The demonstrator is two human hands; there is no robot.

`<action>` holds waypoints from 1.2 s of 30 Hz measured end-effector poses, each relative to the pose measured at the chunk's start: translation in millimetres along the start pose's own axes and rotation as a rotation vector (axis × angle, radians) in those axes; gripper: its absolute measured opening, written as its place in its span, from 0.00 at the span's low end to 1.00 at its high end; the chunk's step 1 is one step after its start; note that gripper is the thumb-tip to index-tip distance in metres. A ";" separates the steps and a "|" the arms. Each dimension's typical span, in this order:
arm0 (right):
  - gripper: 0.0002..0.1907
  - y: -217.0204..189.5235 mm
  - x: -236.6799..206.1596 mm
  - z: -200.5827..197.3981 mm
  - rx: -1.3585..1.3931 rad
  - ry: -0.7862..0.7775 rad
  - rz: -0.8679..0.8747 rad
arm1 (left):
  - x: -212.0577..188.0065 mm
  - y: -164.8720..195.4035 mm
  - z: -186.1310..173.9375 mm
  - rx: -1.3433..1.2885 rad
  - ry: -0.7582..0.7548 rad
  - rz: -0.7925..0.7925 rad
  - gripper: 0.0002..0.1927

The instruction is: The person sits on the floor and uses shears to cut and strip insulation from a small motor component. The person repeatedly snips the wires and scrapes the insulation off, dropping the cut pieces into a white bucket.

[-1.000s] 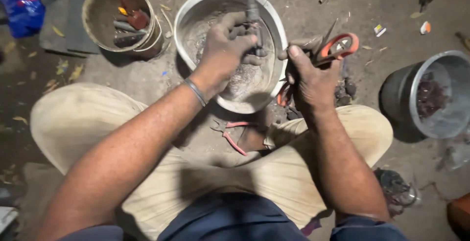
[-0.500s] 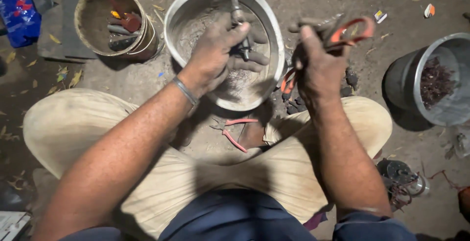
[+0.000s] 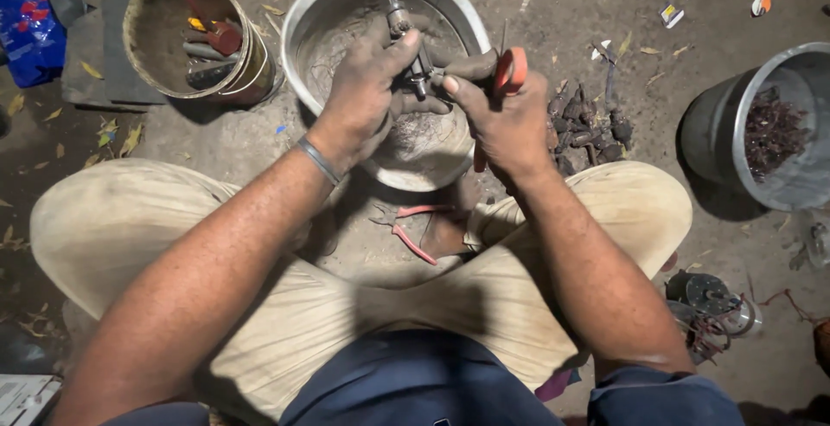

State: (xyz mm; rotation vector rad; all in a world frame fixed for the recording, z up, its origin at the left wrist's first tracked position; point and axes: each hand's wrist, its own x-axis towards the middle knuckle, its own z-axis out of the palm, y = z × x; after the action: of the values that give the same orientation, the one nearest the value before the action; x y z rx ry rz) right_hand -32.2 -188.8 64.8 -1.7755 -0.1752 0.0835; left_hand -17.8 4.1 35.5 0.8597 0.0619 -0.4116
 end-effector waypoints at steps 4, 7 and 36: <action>0.07 0.1 -1.3 -2.8 -0.039 0.004 -0.033 | 0.7 -0.4 1.9 0.038 0.020 0.035 0.21; 0.06 0.3 -2.9 -1.8 -0.041 0.015 -0.092 | 0.8 -1.4 2.8 0.042 0.018 0.026 0.21; 0.09 -14.4 -9.4 -9.6 0.411 0.003 0.025 | 4.0 -9.9 11.1 1.281 0.178 0.479 0.26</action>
State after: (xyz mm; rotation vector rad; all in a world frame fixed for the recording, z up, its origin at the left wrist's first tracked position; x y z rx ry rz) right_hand -41.1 -196.7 80.5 -1.3683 -0.1231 0.1252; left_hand -19.1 -11.2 34.7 2.1131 -0.2742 0.1461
